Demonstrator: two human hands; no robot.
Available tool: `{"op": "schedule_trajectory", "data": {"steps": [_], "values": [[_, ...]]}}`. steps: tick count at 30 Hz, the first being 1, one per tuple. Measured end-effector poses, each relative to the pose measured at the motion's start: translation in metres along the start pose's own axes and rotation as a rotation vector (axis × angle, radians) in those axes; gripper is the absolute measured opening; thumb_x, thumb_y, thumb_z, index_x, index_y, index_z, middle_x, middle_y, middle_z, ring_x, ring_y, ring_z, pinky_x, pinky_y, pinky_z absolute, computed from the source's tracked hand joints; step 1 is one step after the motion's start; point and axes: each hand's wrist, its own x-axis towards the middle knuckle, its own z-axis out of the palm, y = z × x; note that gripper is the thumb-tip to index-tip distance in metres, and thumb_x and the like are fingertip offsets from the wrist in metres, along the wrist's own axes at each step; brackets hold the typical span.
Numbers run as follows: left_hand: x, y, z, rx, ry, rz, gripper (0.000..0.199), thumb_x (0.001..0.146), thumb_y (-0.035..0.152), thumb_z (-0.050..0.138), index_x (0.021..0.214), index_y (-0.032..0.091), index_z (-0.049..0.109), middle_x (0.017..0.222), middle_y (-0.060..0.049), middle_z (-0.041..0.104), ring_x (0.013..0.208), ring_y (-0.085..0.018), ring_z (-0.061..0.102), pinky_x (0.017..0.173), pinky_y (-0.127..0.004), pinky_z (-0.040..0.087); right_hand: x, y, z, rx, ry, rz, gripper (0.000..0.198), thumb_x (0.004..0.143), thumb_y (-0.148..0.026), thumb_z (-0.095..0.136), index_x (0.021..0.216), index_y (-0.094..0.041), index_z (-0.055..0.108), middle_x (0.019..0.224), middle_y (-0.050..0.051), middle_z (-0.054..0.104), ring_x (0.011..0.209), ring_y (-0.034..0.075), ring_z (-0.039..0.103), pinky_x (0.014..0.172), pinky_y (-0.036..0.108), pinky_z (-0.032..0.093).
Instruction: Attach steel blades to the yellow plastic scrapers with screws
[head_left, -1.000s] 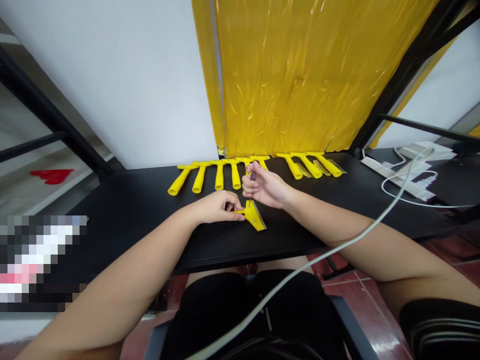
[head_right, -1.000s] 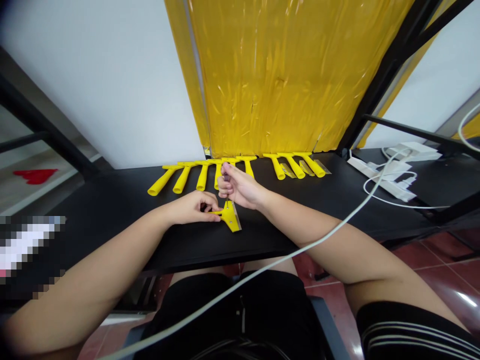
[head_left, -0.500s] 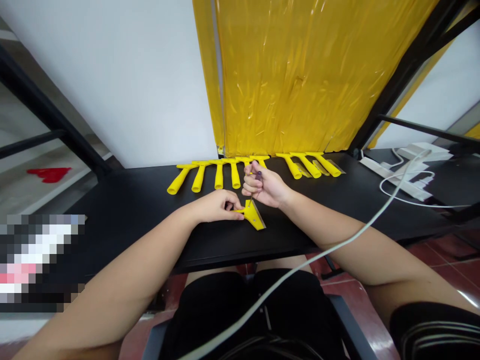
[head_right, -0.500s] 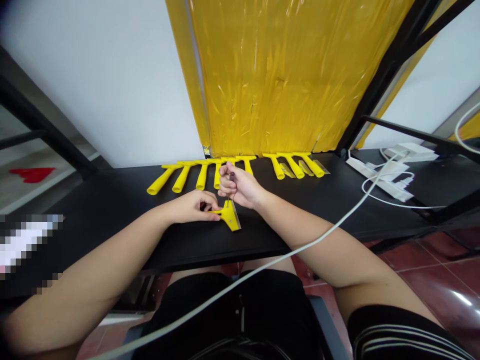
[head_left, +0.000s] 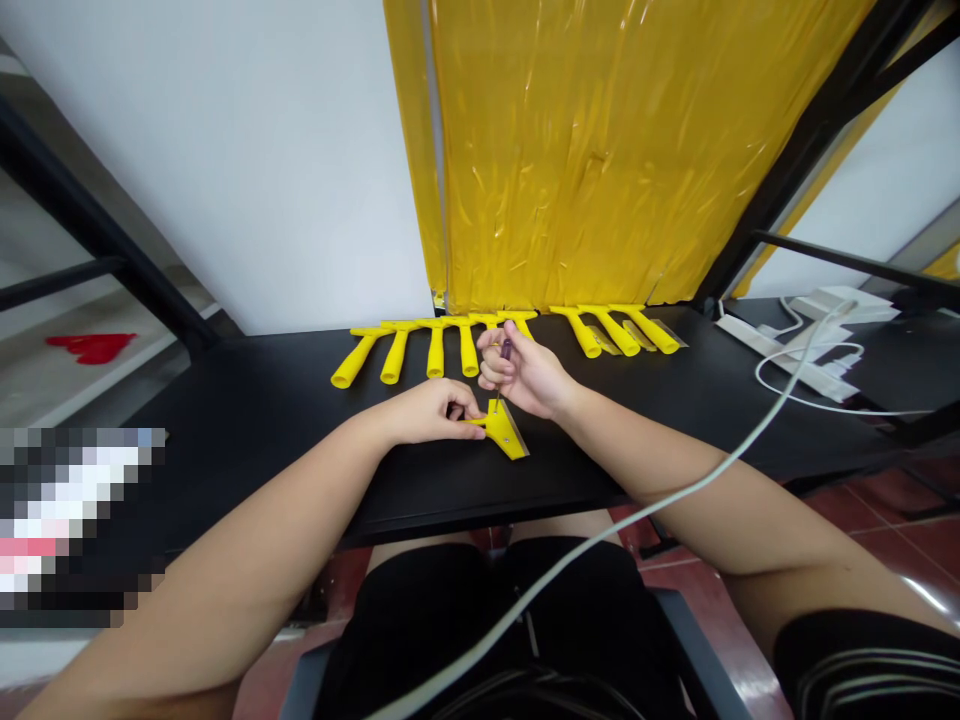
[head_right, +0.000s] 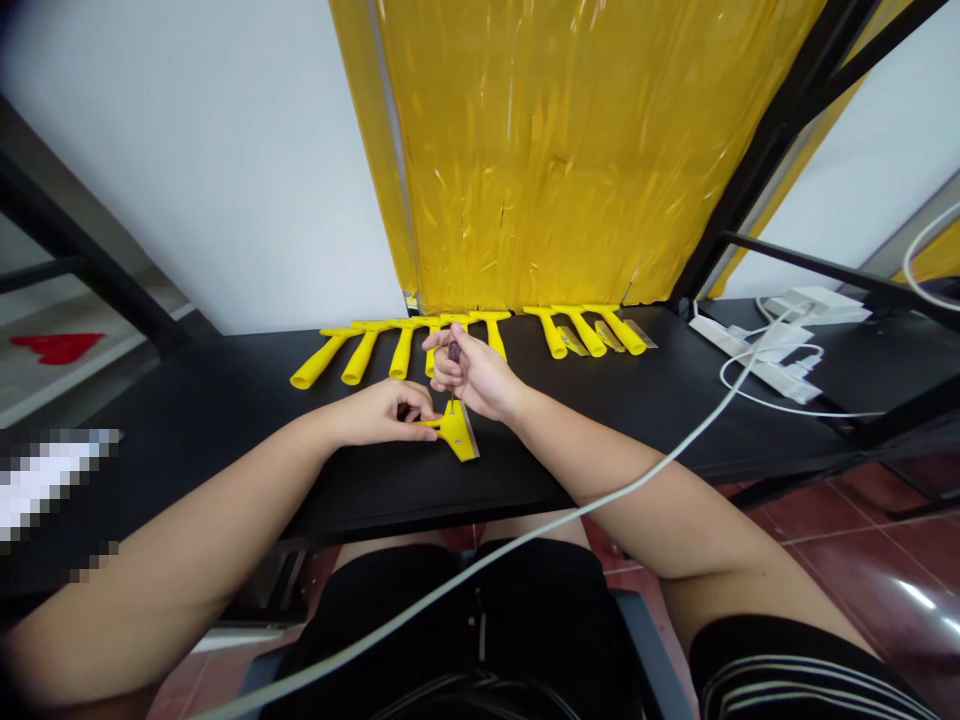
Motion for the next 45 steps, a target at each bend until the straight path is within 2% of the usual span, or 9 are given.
{"op": "schedule_trajectory", "data": {"steps": [3,12,20,24,30,33,37,39,45], "values": [[0.000,0.000,0.000,0.004,0.001,-0.002,0.039,0.083,0.054,0.077,0.084,0.015,0.075,0.078,-0.002,0.065,0.064,-0.011,0.051,0.060,-0.025,0.039,-0.003,0.002,0.002,0.009,0.003,-0.025,0.040,0.094,-0.060,0.068,0.089,-0.027,0.047,0.058,-0.011,0.026,0.050,0.010,0.022,0.059,0.026,0.040],[-0.001,0.000,0.000,-0.008,-0.002,0.004,0.036,0.083,0.051,0.078,0.085,0.015,0.076,0.086,-0.003,0.067,0.067,-0.011,0.052,0.062,-0.025,0.040,-0.001,-0.001,-0.006,-0.133,0.024,-0.147,0.044,0.074,-0.049,0.090,0.080,-0.023,0.055,0.078,-0.004,0.051,0.072,0.012,0.049,0.070,0.028,0.050],[-0.001,0.003,0.000,-0.043,-0.006,-0.013,0.037,0.082,0.051,0.079,0.085,0.015,0.076,0.084,-0.002,0.065,0.067,-0.010,0.052,0.061,-0.025,0.040,-0.005,-0.012,-0.018,-0.220,-0.077,-0.071,0.037,0.086,-0.053,0.078,0.080,-0.018,0.069,0.076,0.000,0.057,0.074,0.014,0.056,0.077,0.033,0.053],[-0.001,0.001,0.000,-0.033,0.002,-0.002,0.038,0.082,0.053,0.079,0.085,0.015,0.076,0.080,-0.001,0.064,0.066,-0.010,0.051,0.060,-0.025,0.039,-0.005,0.004,-0.010,-0.164,-0.045,-0.061,0.034,0.092,-0.054,0.071,0.087,-0.021,0.064,0.067,-0.007,0.041,0.057,0.010,0.039,0.067,0.031,0.049],[-0.002,0.002,0.000,-0.053,0.003,-0.017,0.039,0.080,0.054,0.080,0.085,0.016,0.076,0.079,-0.001,0.065,0.065,-0.011,0.050,0.061,-0.026,0.039,-0.005,0.005,-0.006,-0.851,-0.005,-0.219,0.031,0.093,-0.048,0.066,0.083,-0.020,0.061,0.069,-0.004,0.050,0.064,0.012,0.042,0.062,0.027,0.036],[-0.002,0.003,0.000,-0.042,0.005,-0.011,0.037,0.081,0.053,0.079,0.085,0.016,0.076,0.080,-0.001,0.063,0.066,-0.011,0.051,0.060,-0.025,0.038,-0.025,-0.031,-0.007,-1.225,-0.178,-0.045,0.022,0.086,-0.039,0.075,0.086,-0.021,0.063,0.059,-0.008,0.042,0.056,0.011,0.036,0.057,0.026,0.029],[-0.002,0.003,0.000,-0.030,0.013,-0.004,0.039,0.081,0.055,0.079,0.086,0.016,0.076,0.080,-0.002,0.061,0.066,-0.011,0.051,0.059,-0.025,0.039,-0.072,-0.070,-0.002,-1.377,-0.453,0.320,0.024,0.084,-0.042,0.077,0.094,-0.022,0.070,0.063,-0.005,0.059,0.054,0.011,0.048,0.056,0.026,0.032],[-0.002,0.004,0.000,-0.032,0.015,-0.007,0.040,0.081,0.056,0.079,0.087,0.016,0.076,0.080,-0.002,0.060,0.066,-0.012,0.051,0.060,-0.026,0.039,-0.095,-0.070,0.004,-1.433,-0.446,0.430,0.030,0.080,-0.043,0.081,0.100,-0.023,0.071,0.064,-0.004,0.063,0.055,0.013,0.054,0.055,0.026,0.034],[-0.001,0.005,-0.001,-0.021,0.005,-0.025,0.039,0.081,0.054,0.079,0.083,0.016,0.074,0.080,-0.001,0.059,0.066,-0.011,0.050,0.060,-0.026,0.038,-0.125,-0.049,0.010,-1.449,-0.335,0.405,0.011,0.077,-0.022,0.075,0.084,-0.022,0.066,0.066,-0.004,0.066,0.058,0.013,0.058,0.056,0.024,0.038]]}}
